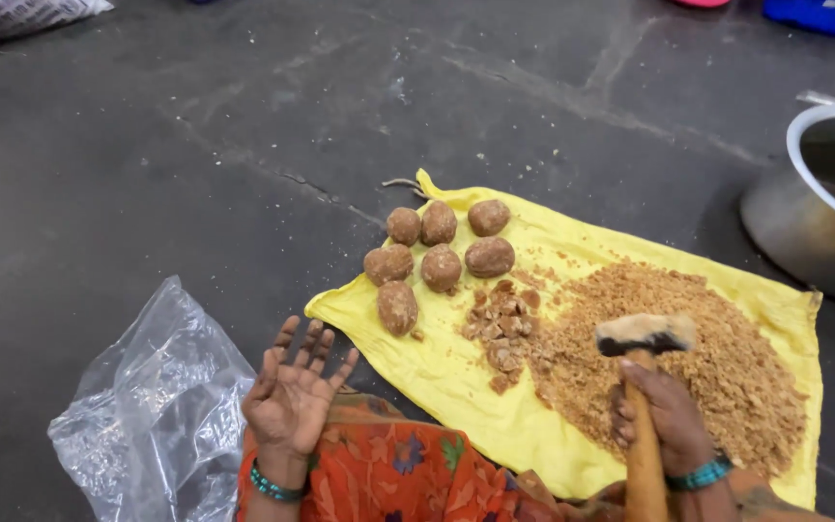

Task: The person sits on the floor beside a yellow sack holding lumps of jaggery and a pile of crushed jaggery. They hold each lump steady with one hand and strike it with a wooden mallet, breaking it into crumbs that join the pile, working through the lumps one at a time.

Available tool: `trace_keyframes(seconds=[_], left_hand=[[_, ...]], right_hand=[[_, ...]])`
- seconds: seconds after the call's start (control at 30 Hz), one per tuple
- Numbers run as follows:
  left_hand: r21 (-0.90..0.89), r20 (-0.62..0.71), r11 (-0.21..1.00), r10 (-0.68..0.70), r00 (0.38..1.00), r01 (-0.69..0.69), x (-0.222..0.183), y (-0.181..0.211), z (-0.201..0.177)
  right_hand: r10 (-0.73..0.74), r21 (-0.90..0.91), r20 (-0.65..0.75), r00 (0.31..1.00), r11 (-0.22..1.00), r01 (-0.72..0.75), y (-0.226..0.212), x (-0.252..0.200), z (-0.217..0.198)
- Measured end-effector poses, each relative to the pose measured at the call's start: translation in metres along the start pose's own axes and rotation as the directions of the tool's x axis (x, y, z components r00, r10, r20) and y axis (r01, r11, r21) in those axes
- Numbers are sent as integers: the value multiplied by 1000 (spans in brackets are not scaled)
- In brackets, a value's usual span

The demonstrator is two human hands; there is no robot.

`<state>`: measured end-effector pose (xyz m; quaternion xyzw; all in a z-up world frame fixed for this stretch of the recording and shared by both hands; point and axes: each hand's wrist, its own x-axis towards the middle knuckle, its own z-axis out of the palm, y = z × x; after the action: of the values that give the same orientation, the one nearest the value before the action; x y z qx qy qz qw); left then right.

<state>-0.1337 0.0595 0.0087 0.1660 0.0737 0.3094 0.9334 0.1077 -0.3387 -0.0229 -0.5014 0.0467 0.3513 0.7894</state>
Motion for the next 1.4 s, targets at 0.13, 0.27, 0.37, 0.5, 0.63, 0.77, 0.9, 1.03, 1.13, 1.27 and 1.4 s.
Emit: trace_keyframes(seconds=[0.13, 0.27, 0.37, 0.5, 0.63, 0.77, 0.9, 1.03, 1.13, 1.27, 1.4], left_hand=[[66, 4, 997, -26, 1000, 26, 3, -13, -2], [121, -14, 992, -23, 1000, 25, 0, -7, 4], [126, -19, 990, -66, 998, 68, 6, -8, -2], [163, -11, 984, -69, 998, 70, 6, -18, 1], [230, -41, 969, -87, 995, 94, 4, -22, 5], [219, -80, 971, -81, 994, 96, -4, -14, 2], [188, -72, 976, -99, 993, 111, 7, -12, -2], [203, 15, 974, -106, 994, 100, 8, -22, -12], [240, 20, 963, -128, 992, 120, 10, -24, -7], [259, -63, 955, -133, 989, 145, 6, -21, -10], [271, -63, 950, -144, 988, 156, 11, -21, -4]], right_hand=[[110, -209, -324, 940, 960, -185, 31, 39, -10], [174, -128, -235, 956, 970, -208, 43, 64, -50], [150, -98, -140, 979, 981, -164, 14, 8, -11], [127, -212, -206, 970, 962, -171, 4, -38, 47], [183, -425, -368, 912, 839, -340, 49, -7, 53], [197, -295, -261, 945, 916, -273, 68, 42, 18], [225, -59, -16, 974, 972, -226, 30, 13, 5], [178, -240, -195, 965, 945, -223, 25, -23, 46], [202, -311, -334, 921, 899, -310, 57, -5, 41], [144, -284, -249, 958, 935, -214, 65, 22, -3], [160, -80, -132, 978, 982, -172, 18, -20, 14]])
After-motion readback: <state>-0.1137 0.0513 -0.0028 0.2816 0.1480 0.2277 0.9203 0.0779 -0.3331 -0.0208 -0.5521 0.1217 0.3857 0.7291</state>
